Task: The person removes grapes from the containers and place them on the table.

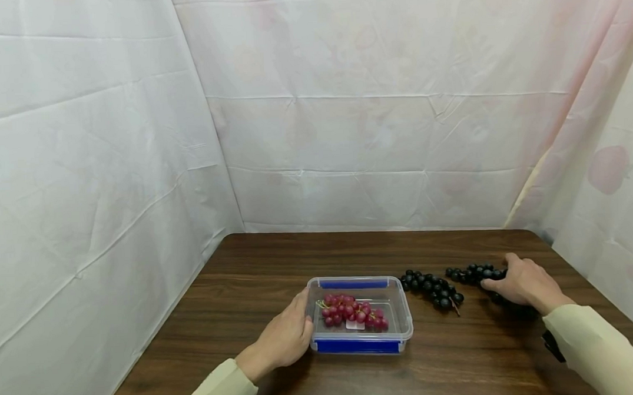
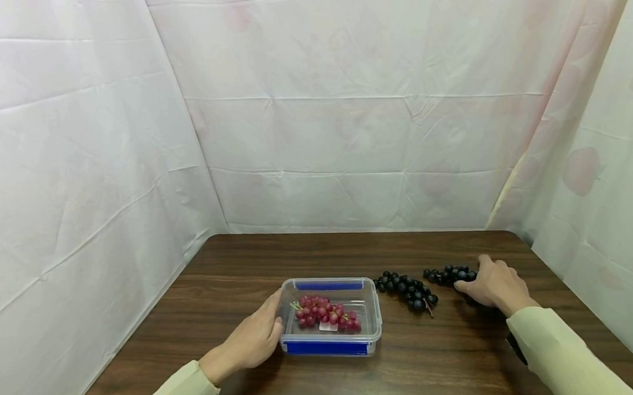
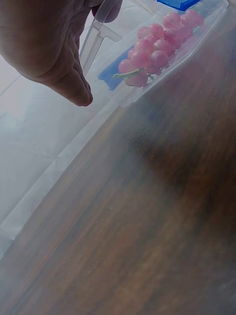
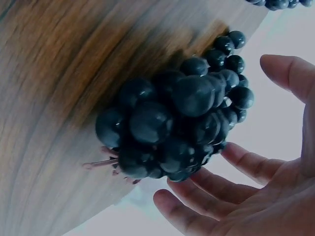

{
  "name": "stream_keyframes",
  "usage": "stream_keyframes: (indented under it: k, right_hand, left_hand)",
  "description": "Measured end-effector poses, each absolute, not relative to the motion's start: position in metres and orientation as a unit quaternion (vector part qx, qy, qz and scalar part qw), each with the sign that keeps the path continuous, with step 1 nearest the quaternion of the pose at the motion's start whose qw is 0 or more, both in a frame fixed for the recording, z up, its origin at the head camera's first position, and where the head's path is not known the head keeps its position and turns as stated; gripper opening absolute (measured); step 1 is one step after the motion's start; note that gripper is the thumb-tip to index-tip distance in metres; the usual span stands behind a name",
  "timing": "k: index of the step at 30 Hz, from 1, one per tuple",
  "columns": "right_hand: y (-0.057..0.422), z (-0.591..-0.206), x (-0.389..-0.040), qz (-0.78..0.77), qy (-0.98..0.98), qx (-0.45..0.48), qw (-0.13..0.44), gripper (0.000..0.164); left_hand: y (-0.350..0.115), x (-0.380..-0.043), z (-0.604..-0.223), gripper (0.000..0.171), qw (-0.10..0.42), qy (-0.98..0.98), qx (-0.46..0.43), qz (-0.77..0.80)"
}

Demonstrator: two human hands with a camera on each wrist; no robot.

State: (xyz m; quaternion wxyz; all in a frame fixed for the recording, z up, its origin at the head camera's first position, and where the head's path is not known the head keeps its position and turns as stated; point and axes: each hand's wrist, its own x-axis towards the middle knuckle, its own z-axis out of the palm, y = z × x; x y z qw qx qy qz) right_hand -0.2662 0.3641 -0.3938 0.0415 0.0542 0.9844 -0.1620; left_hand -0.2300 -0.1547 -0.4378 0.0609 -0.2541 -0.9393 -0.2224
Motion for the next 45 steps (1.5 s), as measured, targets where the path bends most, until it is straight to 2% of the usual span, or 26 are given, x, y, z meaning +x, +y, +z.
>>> stream_keyframes:
  k: [6,16,26,37,45]
  right_hand:
    - [0.356,-0.387,-0.261,-0.171,0.984,0.043,0.011,0.113]
    - [0.333,-0.38,-0.255,-0.176,0.983,0.024,-0.04,0.1]
    - [0.305,-0.374,-0.25,-0.192,0.978,-0.007,-0.077,0.094]
    - [0.283,-0.369,-0.243,-0.2,0.976,-0.033,-0.086,0.099]
    - [0.268,-0.37,-0.24,-0.203,0.974,-0.048,-0.092,0.085]
  left_hand:
    - [-0.155,-0.23,-0.437,0.066,0.06,-0.94,-0.253,-0.222]
    - [-0.154,-0.231,-0.437,0.065,0.059,-0.94,-0.251,-0.225]
    - [-0.154,-0.231,-0.437,0.065,0.063,-0.938,-0.255,-0.225]
    - [-0.154,-0.231,-0.438,0.065,0.063,-0.938,-0.253,-0.227]
    - [-0.155,-0.231,-0.439,0.064,0.063,-0.938,-0.255,-0.229]
